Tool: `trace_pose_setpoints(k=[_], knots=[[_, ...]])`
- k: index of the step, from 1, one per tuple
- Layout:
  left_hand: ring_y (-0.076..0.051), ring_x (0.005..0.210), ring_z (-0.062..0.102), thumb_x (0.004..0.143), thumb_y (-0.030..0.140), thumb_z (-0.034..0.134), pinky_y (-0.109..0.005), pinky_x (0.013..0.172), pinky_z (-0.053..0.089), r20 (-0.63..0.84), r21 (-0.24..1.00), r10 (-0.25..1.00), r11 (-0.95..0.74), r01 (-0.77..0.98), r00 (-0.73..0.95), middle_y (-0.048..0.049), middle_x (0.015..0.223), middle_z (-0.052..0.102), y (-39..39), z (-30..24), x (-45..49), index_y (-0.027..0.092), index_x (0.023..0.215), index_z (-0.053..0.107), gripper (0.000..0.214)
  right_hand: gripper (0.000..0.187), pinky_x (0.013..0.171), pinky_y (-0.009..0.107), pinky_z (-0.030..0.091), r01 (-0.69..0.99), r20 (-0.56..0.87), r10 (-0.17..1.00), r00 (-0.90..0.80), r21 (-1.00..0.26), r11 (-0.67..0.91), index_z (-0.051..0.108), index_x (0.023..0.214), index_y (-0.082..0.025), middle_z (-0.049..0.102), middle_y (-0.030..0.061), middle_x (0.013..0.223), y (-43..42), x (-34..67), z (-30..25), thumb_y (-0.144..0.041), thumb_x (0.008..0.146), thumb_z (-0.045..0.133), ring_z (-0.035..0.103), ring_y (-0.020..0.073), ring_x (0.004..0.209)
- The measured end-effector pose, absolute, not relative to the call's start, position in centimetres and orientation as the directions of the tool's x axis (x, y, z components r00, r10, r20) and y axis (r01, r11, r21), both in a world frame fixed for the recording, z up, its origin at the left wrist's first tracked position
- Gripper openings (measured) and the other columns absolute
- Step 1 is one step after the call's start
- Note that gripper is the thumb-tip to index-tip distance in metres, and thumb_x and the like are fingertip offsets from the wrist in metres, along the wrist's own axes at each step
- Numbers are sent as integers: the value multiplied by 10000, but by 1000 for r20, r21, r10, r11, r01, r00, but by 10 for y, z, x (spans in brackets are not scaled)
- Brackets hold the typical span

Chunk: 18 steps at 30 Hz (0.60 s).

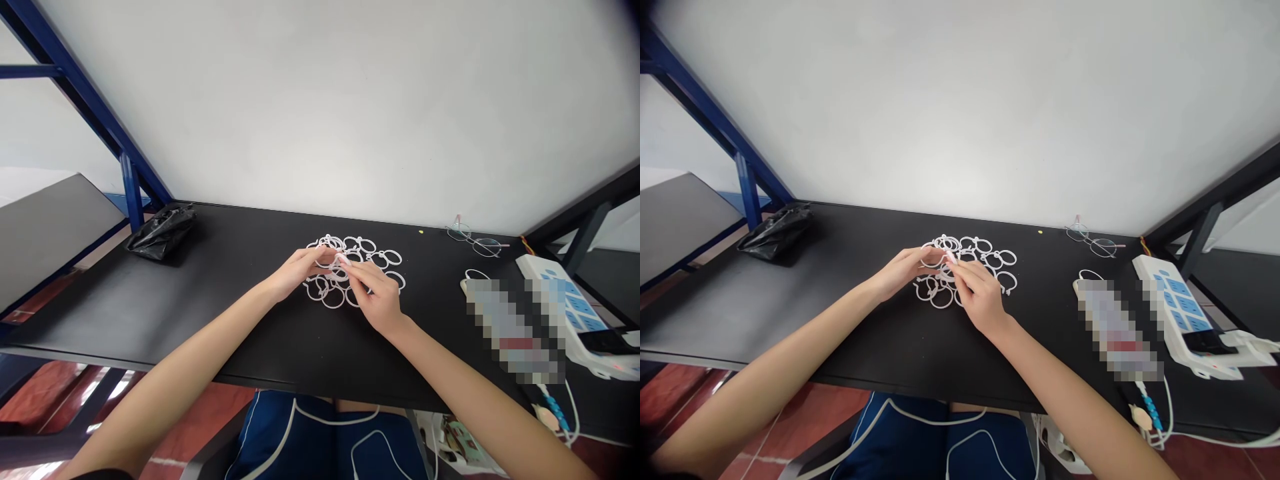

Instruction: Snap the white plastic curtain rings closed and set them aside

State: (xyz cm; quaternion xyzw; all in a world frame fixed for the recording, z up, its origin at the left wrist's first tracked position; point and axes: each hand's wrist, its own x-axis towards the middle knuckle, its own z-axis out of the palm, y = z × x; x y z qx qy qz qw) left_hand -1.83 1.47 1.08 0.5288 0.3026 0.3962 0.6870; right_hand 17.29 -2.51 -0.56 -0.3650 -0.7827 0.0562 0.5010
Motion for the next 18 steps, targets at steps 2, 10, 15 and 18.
trace_pose_setpoints(k=[2,10,15,18], knots=[[-310,1249,527,884,517,577,-428,984,476,-22,974,878,127,-189,477,-136,1219,668,17,10,-20,148,1092,714,445,292,775,415,592,527,759,623,-189,-457,716,715,1101,-276,750,53,1046,-23,176,-4,-157,937,507,708,232,903],[-281,1078,643,868,498,604,-392,907,498,-99,965,911,186,-185,400,-154,1229,661,22,10,-27,138,1097,681,433,224,833,423,577,617,745,643,-178,-425,663,701,1062,-215,740,88,1002,-13,185,-7,-162,922,534,690,240,940],[-237,1012,661,856,462,632,-337,857,509,-116,963,918,197,-182,378,-141,1156,692,25,8,-29,142,1052,684,378,248,949,467,531,654,695,687,-212,-421,628,651,1143,-184,667,143,1183,-11,184,-15,-199,926,533,621,273,1127],[-209,917,675,824,442,674,-316,801,520,-132,960,917,212,-181,376,-129,1065,713,26,6,-30,142,1022,677,360,243,960,482,522,660,667,709,-229,-429,617,648,1138,-177,649,152,1209,-12,183,-17,-215,922,542,608,285,1139]])
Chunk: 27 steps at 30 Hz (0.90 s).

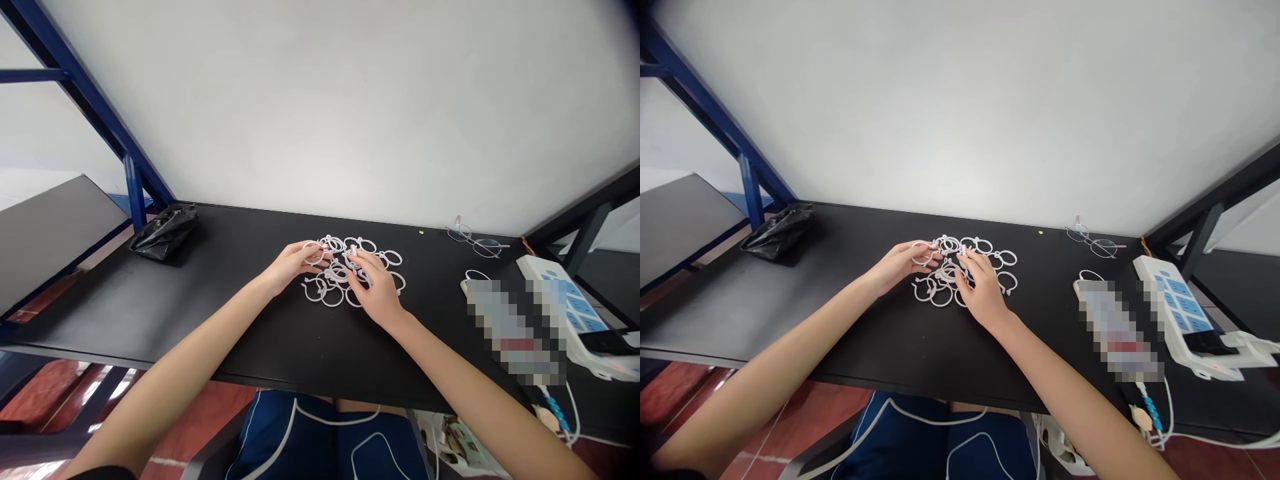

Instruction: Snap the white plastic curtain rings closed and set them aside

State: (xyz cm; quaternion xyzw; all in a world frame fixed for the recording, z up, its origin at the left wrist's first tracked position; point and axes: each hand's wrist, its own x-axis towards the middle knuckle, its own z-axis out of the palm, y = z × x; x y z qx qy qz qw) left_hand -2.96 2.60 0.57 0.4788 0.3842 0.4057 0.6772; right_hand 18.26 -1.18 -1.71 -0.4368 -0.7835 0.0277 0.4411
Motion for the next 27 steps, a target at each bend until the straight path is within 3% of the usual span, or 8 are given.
trace_pose_setpoints(k=[8,16,21,27], knots=[[-152,777,655,798,389,692,-290,738,535,-125,968,921,194,-157,370,-83,905,708,24,8,-28,137,969,657,306,216,976,486,508,644,605,751,-265,-468,604,649,1101,-190,623,137,1259,-12,184,-18,-194,942,502,583,278,1171],[-89,614,556,813,274,604,-260,648,554,-113,984,902,158,-77,417,-25,747,648,22,11,-28,147,972,665,212,214,977,463,512,585,641,722,-259,-491,645,637,1114,-209,657,114,1196,-15,181,-13,-186,916,560,602,261,1145],[-67,528,500,769,202,586,-226,561,540,-18,998,919,-8,65,394,12,677,613,16,15,-25,150,971,638,215,316,892,398,558,493,636,707,-309,-528,691,584,1207,-230,681,81,1112,-21,178,-10,-170,897,594,664,211,982],[-102,640,581,793,222,609,-220,576,552,74,982,865,-151,116,497,-10,791,639,11,16,-26,154,1016,613,234,351,836,379,574,438,613,705,-356,-557,706,563,1230,-264,694,49,1074,-23,177,-12,-182,892,613,677,184,866]])
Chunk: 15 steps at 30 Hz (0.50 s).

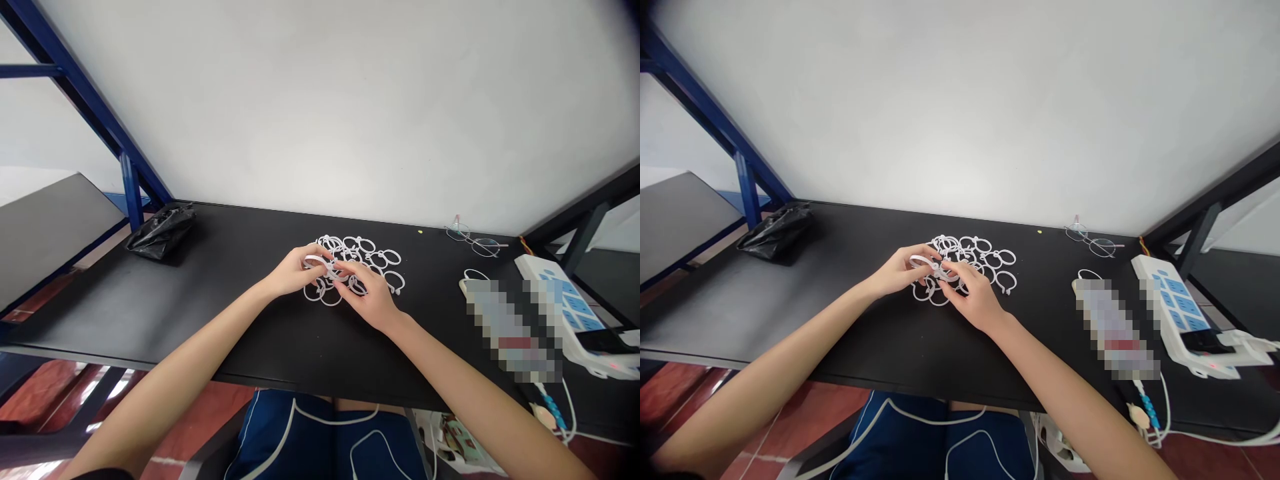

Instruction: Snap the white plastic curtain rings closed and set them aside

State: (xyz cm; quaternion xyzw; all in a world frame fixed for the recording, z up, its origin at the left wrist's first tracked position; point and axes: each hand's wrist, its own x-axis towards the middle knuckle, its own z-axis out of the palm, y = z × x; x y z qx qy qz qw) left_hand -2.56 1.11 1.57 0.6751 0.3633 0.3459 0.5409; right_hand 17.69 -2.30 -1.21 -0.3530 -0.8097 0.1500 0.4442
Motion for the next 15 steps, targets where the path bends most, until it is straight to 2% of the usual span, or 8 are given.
trace_pose_setpoints(k=[3,8,12,15], knots=[[-112,649,596,817,272,626,-231,576,559,79,981,833,-163,106,547,-14,805,637,11,12,-26,156,1030,607,243,379,830,375,587,402,629,686,-365,-558,726,548,1260,-275,702,44,1064,-22,177,-13,-184,898,609,687,180,855],[-99,552,588,824,358,666,-213,528,513,67,977,794,-175,120,605,-2,731,640,11,12,-27,154,1063,604,320,348,810,354,595,384,686,637,-352,-514,767,576,1239,-263,708,47,987,-21,177,-13,-150,910,585,694,176,859],[-88,481,562,828,422,664,-201,484,468,8,981,781,-128,148,624,-34,701,690,9,16,-27,140,1012,636,338,267,752,335,598,377,727,596,-341,-474,795,635,1136,-252,713,36,911,-21,176,-11,-134,902,585,690,175,818],[-96,495,580,807,422,692,-203,487,472,4,992,777,-82,95,630,-42,686,691,10,17,-28,138,961,642,326,199,714,337,601,382,721,600,-347,-476,792,661,1060,-242,717,45,907,-22,176,-9,-148,900,587,688,180,797]])
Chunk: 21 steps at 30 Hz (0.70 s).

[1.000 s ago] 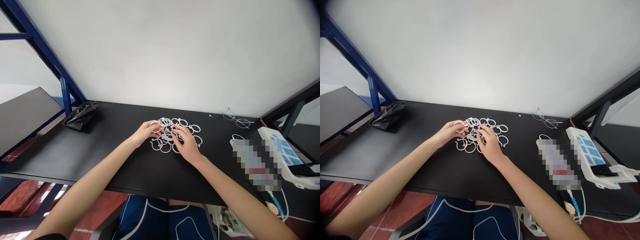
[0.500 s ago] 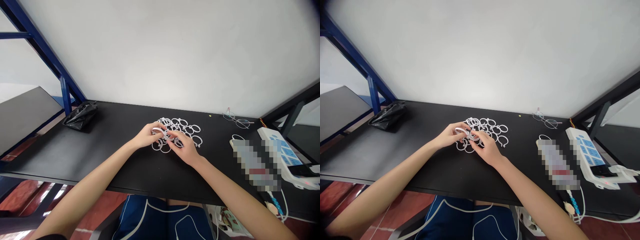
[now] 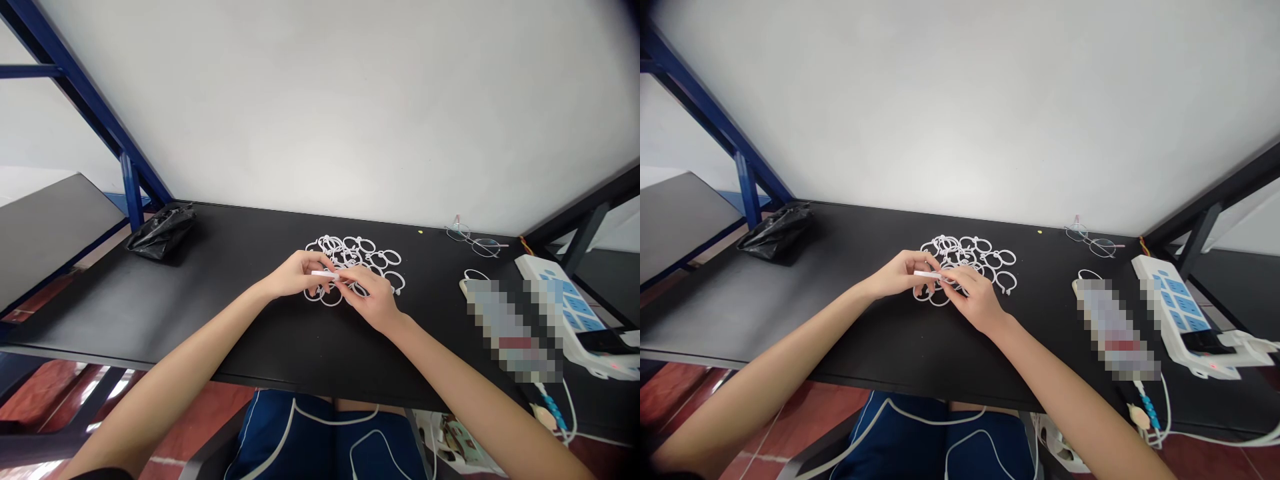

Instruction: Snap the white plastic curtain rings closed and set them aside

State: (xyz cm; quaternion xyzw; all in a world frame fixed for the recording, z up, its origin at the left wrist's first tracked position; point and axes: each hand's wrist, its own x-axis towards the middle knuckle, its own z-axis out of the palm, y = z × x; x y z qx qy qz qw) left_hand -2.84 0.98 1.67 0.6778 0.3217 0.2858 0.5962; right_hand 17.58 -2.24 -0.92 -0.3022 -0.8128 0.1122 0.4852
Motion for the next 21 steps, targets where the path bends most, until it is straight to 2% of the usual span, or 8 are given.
trace_pose_setpoints(k=[5,10,15,21], knots=[[-130,662,639,771,390,736,-227,586,531,54,998,797,-64,-6,602,-47,765,677,14,13,-29,133,899,655,298,127,705,348,606,373,675,636,-375,-518,770,671,960,-236,719,52,912,-24,176,-11,-177,915,569,684,184,803],[-120,633,623,788,410,721,-243,609,536,62,998,788,-68,-14,613,-45,758,675,14,13,-29,126,902,665,310,133,637,309,588,358,689,617,-380,-505,785,663,962,-218,703,62,914,-22,177,-15,-130,890,595,665,181,803],[-159,756,651,834,409,678,-253,661,537,105,991,779,-134,1,618,-72,835,695,12,16,-30,132,945,692,299,125,615,294,583,398,707,612,-355,-478,783,657,945,-220,677,50,878,-22,176,-13,-125,887,599,645,162,754],[-168,787,642,840,419,664,-247,652,533,101,987,772,-158,37,627,-74,869,685,13,18,-29,143,954,690,300,104,661,324,601,442,696,644,-318,-493,750,672,906,-236,644,61,947,-24,174,-10,-167,895,595,656,179,820]])
